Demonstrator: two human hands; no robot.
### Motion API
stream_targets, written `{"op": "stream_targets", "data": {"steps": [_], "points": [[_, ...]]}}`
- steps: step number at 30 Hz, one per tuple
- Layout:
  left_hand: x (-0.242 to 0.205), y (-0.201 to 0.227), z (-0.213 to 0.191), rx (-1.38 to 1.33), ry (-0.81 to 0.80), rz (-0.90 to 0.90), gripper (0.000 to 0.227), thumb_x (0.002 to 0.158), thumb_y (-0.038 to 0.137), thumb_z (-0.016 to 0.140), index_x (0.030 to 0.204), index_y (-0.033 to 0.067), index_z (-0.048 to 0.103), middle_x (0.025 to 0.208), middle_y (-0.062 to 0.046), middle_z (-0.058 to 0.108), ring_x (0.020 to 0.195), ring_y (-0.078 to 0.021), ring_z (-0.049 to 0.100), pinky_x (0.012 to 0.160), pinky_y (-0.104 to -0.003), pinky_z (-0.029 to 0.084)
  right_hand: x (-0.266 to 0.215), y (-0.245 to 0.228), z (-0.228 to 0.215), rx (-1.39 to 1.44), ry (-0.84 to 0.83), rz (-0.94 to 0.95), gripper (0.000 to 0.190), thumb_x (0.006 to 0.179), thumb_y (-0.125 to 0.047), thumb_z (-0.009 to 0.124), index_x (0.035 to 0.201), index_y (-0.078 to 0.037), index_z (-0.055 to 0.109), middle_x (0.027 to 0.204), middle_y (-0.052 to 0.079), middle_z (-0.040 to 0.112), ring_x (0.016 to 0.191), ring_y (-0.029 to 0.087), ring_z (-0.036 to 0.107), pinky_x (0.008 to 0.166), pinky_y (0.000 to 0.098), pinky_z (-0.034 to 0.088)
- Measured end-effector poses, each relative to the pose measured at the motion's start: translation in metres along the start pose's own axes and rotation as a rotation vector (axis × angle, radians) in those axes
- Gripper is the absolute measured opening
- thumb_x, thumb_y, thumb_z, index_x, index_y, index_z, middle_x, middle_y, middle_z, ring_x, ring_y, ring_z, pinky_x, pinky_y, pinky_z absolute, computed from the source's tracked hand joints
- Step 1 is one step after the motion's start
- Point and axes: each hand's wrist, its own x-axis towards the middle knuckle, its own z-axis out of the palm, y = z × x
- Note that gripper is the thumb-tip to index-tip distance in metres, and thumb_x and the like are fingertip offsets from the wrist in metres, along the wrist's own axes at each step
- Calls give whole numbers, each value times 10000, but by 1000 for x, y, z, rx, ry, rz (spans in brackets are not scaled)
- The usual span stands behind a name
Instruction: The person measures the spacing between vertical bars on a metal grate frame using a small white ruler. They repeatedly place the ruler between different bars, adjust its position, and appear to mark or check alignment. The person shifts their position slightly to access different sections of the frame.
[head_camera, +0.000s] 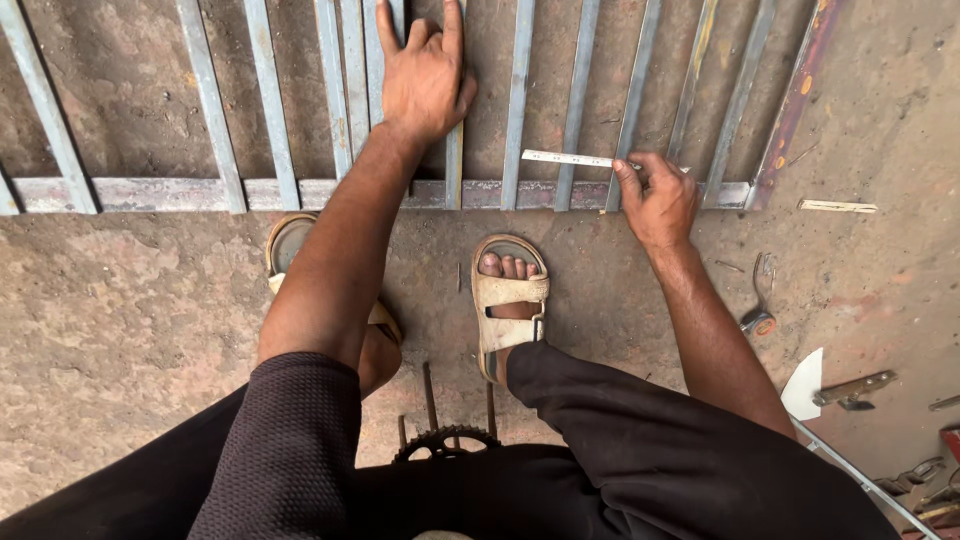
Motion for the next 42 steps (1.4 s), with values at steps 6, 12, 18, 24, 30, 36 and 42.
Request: {"op": "stream_targets", "data": {"steps": [6,12,18,24,30,36,42], "points": [[7,0,-4,-33,13,-21,905,915,314,693,1561,-153,265,924,-127,699,1111,-340,602,1188,-713,-1,1,-12,-4,-14,-28,18,315,1038,-383,756,1079,-70,757,857,139,756,752,290,753,653,429,559],[7,-1,-2,6,-28,-36,950,945,349,694,1591,-131,188,972,-115,719,1138,-341,607,1215,-693,-27,2,-15,3,-13,-71,30,335,1025,-405,743,1068,-73,744,879,137,760,772,307,759,665,442,567],[14,10,-28,116,-158,-102,1063,884,517,675,1581,-62,118,1002,-155,743,1188,-349,590,1177,-656,-52,1,-18,1,-48,-63,62,405,986,-470,695,1067,-77,744,938,166,758,815,375,744,708,483,577],[-7,23,-46,52,-276,-189,913,1017,557,467,1621,-37,126,953,-134,753,1182,-291,603,1256,-594,-11,4,-28,2,-19,-90,91,359,952,-451,695,1071,-115,743,942,134,777,829,350,756,712,478,571],[-36,40,-35,8,-312,-274,786,1073,515,338,1594,-60,215,842,-141,725,1028,-283,678,1278,-564,24,1,-22,11,-18,-73,47,339,952,-437,696,1043,-113,737,963,125,780,851,349,758,700,470,580],[-47,35,-25,-10,-183,-197,747,1065,452,379,1536,-123,314,771,-144,720,952,-294,697,1280,-587,47,4,-28,12,-21,-125,66,352,959,-438,687,1055,-103,733,958,125,780,832,330,767,707,467,585],[-39,37,-37,-4,-168,-183,774,1048,476,436,1542,-100,286,766,-167,721,903,-308,711,1250,-593,43,14,-39,3,-33,-66,42,364,960,-449,697,1081,-108,741,907,152,774,802,347,755,691,471,582]]}}
